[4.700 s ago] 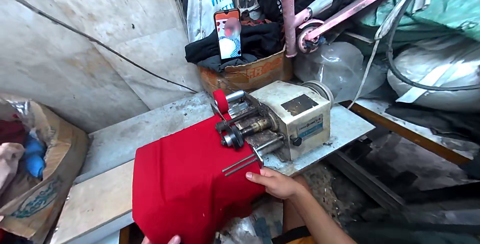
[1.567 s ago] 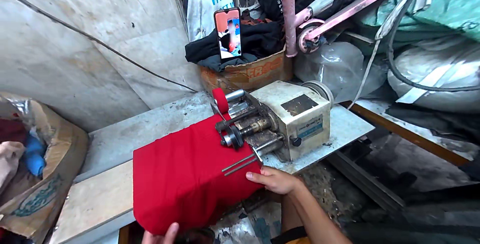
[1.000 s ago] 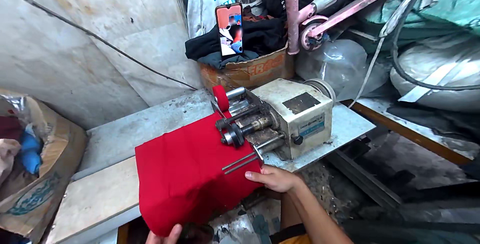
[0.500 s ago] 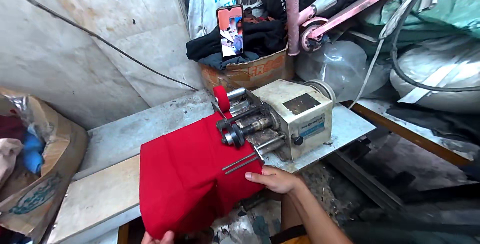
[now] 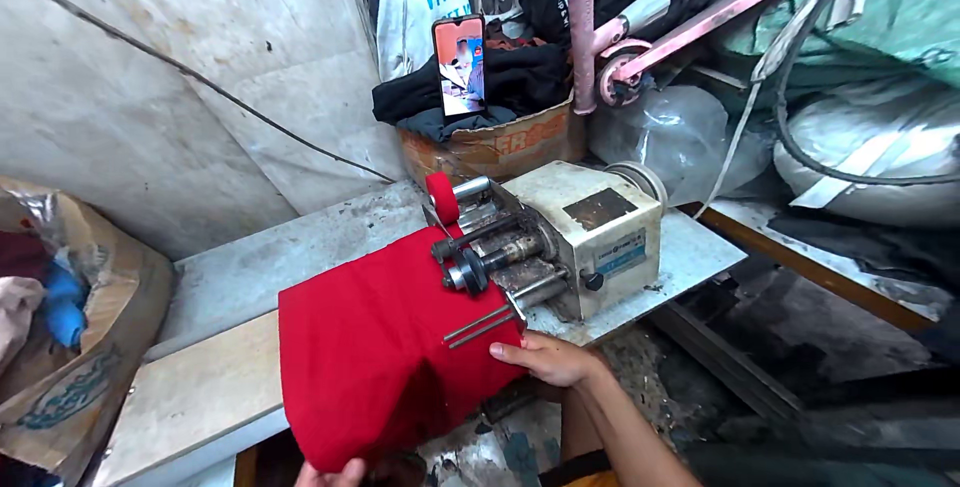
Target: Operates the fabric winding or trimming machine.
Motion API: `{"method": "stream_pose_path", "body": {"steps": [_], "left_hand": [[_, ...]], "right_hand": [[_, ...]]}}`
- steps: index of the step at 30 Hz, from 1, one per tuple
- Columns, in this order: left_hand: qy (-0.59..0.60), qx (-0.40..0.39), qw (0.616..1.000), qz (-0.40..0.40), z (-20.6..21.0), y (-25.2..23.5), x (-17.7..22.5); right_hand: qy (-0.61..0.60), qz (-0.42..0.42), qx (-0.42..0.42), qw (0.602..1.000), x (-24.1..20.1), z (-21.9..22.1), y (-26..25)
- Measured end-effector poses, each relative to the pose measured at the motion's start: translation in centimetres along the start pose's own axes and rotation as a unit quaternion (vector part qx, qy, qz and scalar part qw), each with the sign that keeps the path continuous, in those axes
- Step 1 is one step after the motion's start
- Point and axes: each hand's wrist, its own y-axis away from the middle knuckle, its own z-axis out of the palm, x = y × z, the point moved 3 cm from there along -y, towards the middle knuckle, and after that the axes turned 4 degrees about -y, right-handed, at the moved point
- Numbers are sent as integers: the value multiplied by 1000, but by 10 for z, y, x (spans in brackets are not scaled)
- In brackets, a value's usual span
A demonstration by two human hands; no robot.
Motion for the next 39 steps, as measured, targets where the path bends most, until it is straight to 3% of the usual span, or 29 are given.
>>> {"method": "stream_pose_path", "body": {"steps": [2,6,8,11,15,19,22,26,30,32,34,37,39], "left_hand": [[71,20,997,22,-6,-4,-1],[-71,-11,997,-6,3,-4,0],[8,-26,1000,3,-1,-2,-2],[99,23,995,20,-9,-8,-2],[-26,-9,999,-16,2,-6,2],[104,16,994,20,-12,-12,0],[-15,24,999,-18,-1,-8,-2],[130,13,991,17,-12,-8,-4],[-42,24,998,-40,0,-6,-1],[11,1,1000,-17,-3,-3,-1],[77,35,996,29,-9,-6,-3],[-28,56,998,15,0,-9,-2],[-4,13,1000,9,4,-6,-1]], "right_hand": [[-1,1,1,1000,0,0,0],[-5,2,4,1000,0,0,0],[-5,-1,1,1000,1,0,0],[-6,-3,1,1000,2,1,0],[-7,1,5,1000,2,0,0],[-9,-4,2,1000,4,0,0],[-6,0,4,1000,2,-1,0],[-2,6,8,1000,1,0,0],[2,9,14,1000,-1,1,0],[12,12,11,1000,0,0,0],[19,15,12,1000,0,0,0],[17,12,10,1000,-1,1,-1],[19,17,14,1000,-2,1,0]]}}
